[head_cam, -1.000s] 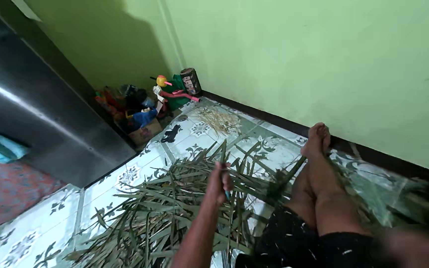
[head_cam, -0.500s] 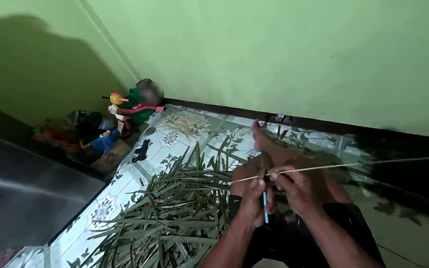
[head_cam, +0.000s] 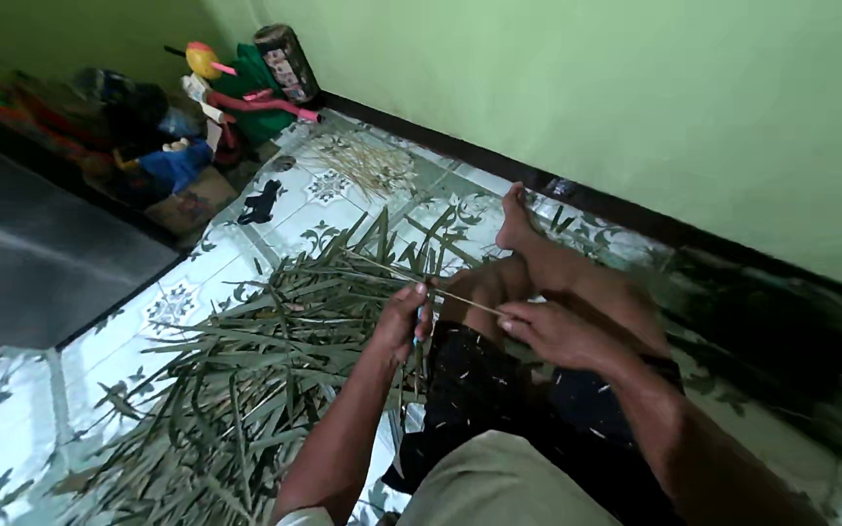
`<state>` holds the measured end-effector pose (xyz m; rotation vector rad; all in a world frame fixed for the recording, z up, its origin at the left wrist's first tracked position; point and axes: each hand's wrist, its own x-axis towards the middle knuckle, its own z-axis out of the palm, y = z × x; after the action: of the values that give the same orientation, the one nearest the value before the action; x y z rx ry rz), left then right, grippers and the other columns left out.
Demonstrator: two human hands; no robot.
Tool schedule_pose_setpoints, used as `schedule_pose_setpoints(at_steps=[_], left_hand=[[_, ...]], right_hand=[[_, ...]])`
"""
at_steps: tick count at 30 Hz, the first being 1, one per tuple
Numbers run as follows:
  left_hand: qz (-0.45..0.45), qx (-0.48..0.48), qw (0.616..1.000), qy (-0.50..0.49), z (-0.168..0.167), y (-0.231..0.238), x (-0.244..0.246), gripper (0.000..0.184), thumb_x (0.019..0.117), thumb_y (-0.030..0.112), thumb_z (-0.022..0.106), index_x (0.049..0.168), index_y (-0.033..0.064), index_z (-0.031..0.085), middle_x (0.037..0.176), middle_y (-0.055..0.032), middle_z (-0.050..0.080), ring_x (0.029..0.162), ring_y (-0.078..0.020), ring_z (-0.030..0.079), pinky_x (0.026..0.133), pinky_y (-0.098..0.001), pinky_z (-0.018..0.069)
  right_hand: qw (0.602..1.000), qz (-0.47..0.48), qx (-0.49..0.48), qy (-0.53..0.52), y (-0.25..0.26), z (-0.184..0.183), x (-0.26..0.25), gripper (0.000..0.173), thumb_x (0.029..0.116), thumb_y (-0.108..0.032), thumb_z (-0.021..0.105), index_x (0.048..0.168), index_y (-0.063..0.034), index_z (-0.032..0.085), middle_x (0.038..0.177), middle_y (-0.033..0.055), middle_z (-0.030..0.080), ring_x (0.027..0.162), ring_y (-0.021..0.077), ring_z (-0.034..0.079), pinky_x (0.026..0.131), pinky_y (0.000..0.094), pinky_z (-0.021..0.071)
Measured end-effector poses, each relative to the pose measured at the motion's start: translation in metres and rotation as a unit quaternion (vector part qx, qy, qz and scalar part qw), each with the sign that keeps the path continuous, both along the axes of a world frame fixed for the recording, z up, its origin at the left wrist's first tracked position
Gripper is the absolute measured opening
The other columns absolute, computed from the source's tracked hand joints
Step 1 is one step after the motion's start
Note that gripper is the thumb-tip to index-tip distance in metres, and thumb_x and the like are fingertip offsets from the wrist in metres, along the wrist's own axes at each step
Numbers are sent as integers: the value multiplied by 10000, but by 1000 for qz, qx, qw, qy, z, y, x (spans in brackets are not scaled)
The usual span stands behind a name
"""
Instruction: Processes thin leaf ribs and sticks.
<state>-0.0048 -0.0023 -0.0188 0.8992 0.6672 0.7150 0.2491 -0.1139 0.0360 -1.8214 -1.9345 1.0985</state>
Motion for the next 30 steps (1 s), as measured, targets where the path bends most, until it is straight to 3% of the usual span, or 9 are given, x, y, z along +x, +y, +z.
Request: schedule_pose_setpoints(at_steps=[3,6,8,12,14,18,23,27,30], left_hand=[[-12,20,1000,-5,2,-4,4,337,1067,243,451,1310,43,571,598,49,521,437,-40,478,431,-194,450],[-83,52,995,-11,-1,-20,10,165,991,260,576,1046,110,616,600,67,552,447,-27,501,434,-182,442],[-81,64,994,-33,7,-19,5,182,965,302,640,1012,127,652,583,76,559,446,-22,509,438,-178,443],[32,38,993,-105,21,11,-27,378,976,347,650,1262,101,618,556,77,543,438,-30,529,442,-192,482],[8,35,996,-86,13,9,-28,381,967,331,642,1275,114,583,559,73,538,435,-37,526,442,-195,482],[-79,59,995,-29,14,-12,-16,267,930,356,696,1085,141,675,575,85,552,440,-15,502,436,-175,444],[26,46,996,-75,22,13,-40,341,1017,279,547,1307,102,580,560,71,545,437,-29,522,446,-186,478],[-88,61,994,-11,10,-17,-17,132,979,292,602,980,162,625,574,83,544,442,-17,493,436,-177,431],[28,49,996,-63,26,6,-41,319,986,304,593,1228,101,638,549,84,540,426,-14,506,433,-177,459]], right_hand=[[998,1,4,69,11,-11,-15,330,1105,-236,418,1257,-65,655,833,45,651,658,130,594,651,333,533],[988,-8,67,139,15,-14,-28,321,1077,-187,435,1191,-20,684,745,16,581,616,66,517,604,252,475],[980,1,100,171,11,-19,-28,326,1061,-195,443,1171,-32,703,704,-27,553,590,19,483,581,205,447],[973,28,98,208,-4,-26,-13,322,1037,-188,448,1139,-46,719,659,-89,509,559,-32,446,549,157,415],[975,31,95,200,-2,-26,-12,324,1036,-183,445,1142,-44,717,659,-85,513,557,-29,449,548,161,420],[975,31,134,175,1,-25,-16,318,1030,-194,467,1124,-49,734,683,-53,565,585,-20,489,577,172,449],[973,41,170,148,-3,-31,-6,327,1026,-194,475,1141,-57,749,686,-37,598,582,-14,510,580,171,464],[975,30,173,139,2,-25,-16,316,1022,-188,489,1141,-55,750,702,-16,619,596,5,534,592,193,482],[974,39,183,125,-6,-29,-6,327,1027,-205,488,1142,-51,753,705,-2,630,596,14,544,599,199,495]])
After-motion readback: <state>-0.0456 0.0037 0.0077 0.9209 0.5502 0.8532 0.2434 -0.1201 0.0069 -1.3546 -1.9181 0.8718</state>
